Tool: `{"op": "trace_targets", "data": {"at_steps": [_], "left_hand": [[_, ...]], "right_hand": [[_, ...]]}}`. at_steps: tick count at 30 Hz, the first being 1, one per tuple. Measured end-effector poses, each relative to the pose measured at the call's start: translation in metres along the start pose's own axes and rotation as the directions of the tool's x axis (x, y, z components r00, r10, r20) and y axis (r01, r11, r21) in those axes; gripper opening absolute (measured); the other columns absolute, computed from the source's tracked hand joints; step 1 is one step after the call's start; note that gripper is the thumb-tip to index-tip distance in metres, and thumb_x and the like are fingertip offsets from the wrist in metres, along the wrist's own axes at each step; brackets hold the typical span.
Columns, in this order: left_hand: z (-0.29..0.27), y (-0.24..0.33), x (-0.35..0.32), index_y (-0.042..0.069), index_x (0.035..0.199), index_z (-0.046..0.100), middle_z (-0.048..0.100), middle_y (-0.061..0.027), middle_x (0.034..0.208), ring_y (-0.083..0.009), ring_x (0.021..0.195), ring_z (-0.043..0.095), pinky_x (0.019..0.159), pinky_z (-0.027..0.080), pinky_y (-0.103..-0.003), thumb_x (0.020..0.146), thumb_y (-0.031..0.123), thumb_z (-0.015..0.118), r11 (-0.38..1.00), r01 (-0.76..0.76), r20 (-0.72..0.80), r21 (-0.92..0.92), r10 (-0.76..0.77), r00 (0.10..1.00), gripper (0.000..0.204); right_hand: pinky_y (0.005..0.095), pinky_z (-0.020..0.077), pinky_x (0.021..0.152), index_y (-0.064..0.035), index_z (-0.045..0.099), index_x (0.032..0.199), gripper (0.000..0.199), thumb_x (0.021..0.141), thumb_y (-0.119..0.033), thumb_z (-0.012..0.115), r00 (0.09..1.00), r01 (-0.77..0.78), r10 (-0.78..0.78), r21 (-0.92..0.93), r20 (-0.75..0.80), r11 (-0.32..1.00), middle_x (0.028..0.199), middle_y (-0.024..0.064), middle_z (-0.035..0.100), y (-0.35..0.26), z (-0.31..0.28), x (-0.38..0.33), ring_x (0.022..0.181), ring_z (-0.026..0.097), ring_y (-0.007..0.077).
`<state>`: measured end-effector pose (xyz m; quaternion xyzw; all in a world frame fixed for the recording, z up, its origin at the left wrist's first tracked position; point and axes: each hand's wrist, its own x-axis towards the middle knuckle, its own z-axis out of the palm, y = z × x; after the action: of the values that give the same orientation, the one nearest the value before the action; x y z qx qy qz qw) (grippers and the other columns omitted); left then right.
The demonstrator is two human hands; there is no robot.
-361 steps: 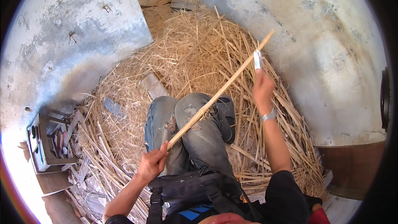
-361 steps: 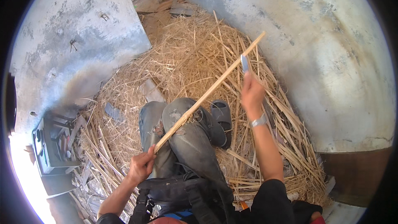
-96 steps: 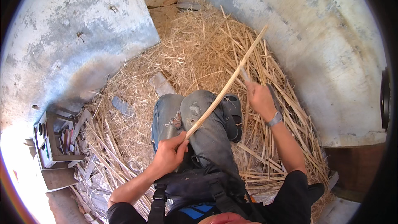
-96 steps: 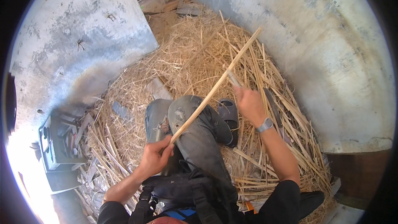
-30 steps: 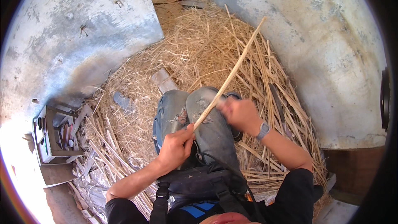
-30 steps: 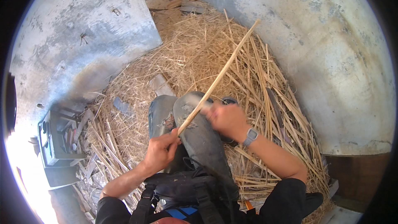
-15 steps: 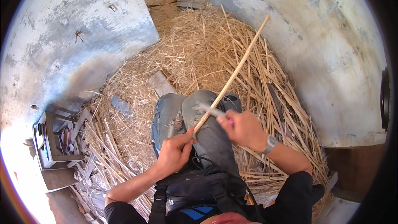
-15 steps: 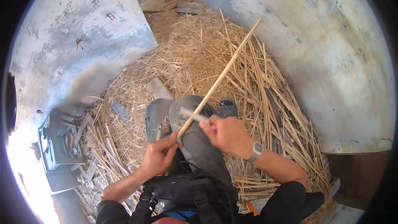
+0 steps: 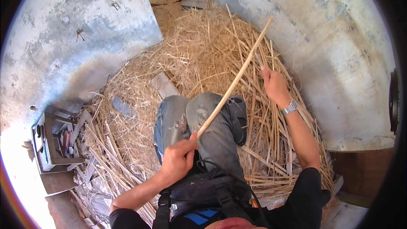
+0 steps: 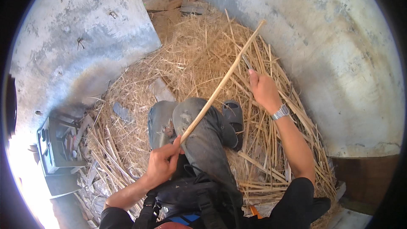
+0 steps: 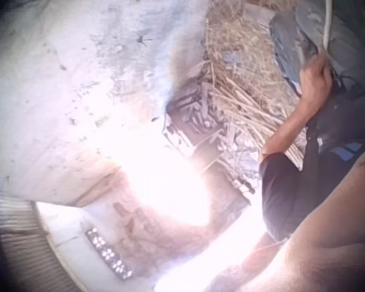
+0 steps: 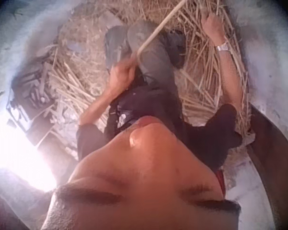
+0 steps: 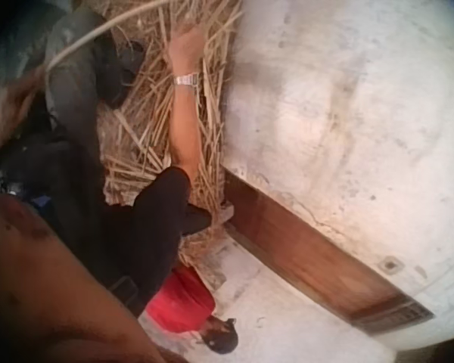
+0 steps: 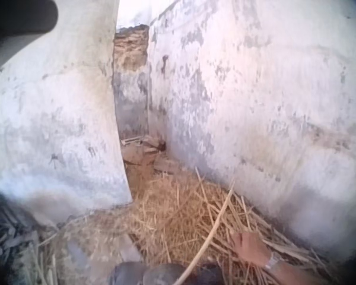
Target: The person shaves a bamboo strip using a small knife and a larger curved blade while sitting on a straw-covered floor.
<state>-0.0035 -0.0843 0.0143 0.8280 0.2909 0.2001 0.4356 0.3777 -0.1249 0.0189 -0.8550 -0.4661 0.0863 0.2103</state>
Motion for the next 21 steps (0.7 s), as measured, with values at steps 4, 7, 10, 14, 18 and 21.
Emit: {"op": "trace_targets", "data": {"at_steps": [4, 7, 10, 14, 18, 21], "left_hand": [[0.004, -0.004, -0.005, 0.003, 0.135, 0.061, 0.07, -0.0136, 0.087, -0.033, 0.078, 0.07, 0.068, 0.055, -0.04, 0.088, -0.004, 0.06, 0.999, 0.016, 0.004, 0.036, -0.016, 1.0, 0.048], [0.004, -0.002, -0.002, 0.005, 0.136, 0.061, 0.068, -0.0122, 0.087, -0.0336, 0.075, 0.069, 0.065, 0.055, -0.043, 0.088, -0.003, 0.061, 0.992, -0.04, 0.001, 0.122, 0.041, 0.999, 0.048], [0.002, -0.002, -0.003, 0.006, 0.138, 0.06, 0.064, -0.0119, 0.085, -0.0347, 0.072, 0.066, 0.063, 0.053, -0.045, 0.087, -0.002, 0.061, 0.98, -0.038, 0.015, 0.197, 0.036, 0.999, 0.051], [0.004, -0.001, -0.001, 0.006, 0.139, 0.058, 0.06, -0.0131, 0.081, -0.0361, 0.07, 0.065, 0.061, 0.052, -0.047, 0.087, -0.003, 0.061, 0.973, -0.05, 0.02, 0.226, 0.047, 0.999, 0.053], [0.005, 0.0, 0.004, 0.005, 0.139, 0.058, 0.061, -0.0137, 0.081, -0.0362, 0.07, 0.065, 0.062, 0.052, -0.046, 0.088, -0.002, 0.061, 0.979, -0.08, -0.003, 0.189, 0.082, 0.997, 0.051], [0.006, 0.0, 0.005, 0.004, 0.138, 0.058, 0.061, -0.0143, 0.081, -0.0364, 0.071, 0.065, 0.063, 0.052, -0.046, 0.088, -0.003, 0.061, 0.984, -0.1, -0.044, 0.147, 0.108, 0.993, 0.051]], "right_hand": [[0.053, 0.0486, 0.054, -0.0054, 0.066, 0.076, 0.064, 0.105, -0.056, 0.039, 0.91, 0.279, -0.299, 0.108, 0.287, 0.954, 0.058, 0.0198, 0.06, -0.064, 0.02, -0.067, 0.056, 0.062, 0.0417], [0.0517, 0.0526, 0.053, -0.008, 0.067, 0.08, 0.058, 0.102, -0.057, 0.045, 0.889, 0.358, -0.335, -0.019, 0.313, 0.933, 0.056, 0.0185, 0.061, -0.086, 0.033, -0.105, 0.054, 0.064, 0.0423], [0.0503, 0.0516, 0.051, -0.0071, 0.066, 0.076, 0.058, 0.101, -0.056, 0.048, 0.904, 0.376, -0.358, -0.035, 0.235, 0.926, 0.054, 0.0184, 0.06, -0.072, 0.042, -0.093, 0.052, 0.063, 0.0408], [0.0482, 0.0478, 0.048, -0.0065, 0.064, 0.07, 0.058, 0.102, -0.052, 0.05, 0.953, 0.302, -0.302, -0.016, 0.023, 0.953, 0.053, 0.0187, 0.058, -0.037, 0.033, -0.048, 0.051, 0.062, 0.0389], [0.0483, 0.0454, 0.047, -0.0059, 0.064, 0.068, 0.058, 0.103, -0.05, 0.05, 0.942, 0.336, -0.336, -0.084, 0.01, 0.938, 0.053, 0.0181, 0.057, -0.039, 0.03, -0.039, 0.05, 0.06, 0.0385], [0.0485, 0.046, 0.047, -0.0054, 0.067, 0.07, 0.061, 0.102, -0.054, 0.049, 0.959, 0.282, -0.283, 0.036, 0.019, 0.959, 0.052, 0.0182, 0.056, -0.059, 0.03, -0.061, 0.049, 0.06, 0.0385]]}}
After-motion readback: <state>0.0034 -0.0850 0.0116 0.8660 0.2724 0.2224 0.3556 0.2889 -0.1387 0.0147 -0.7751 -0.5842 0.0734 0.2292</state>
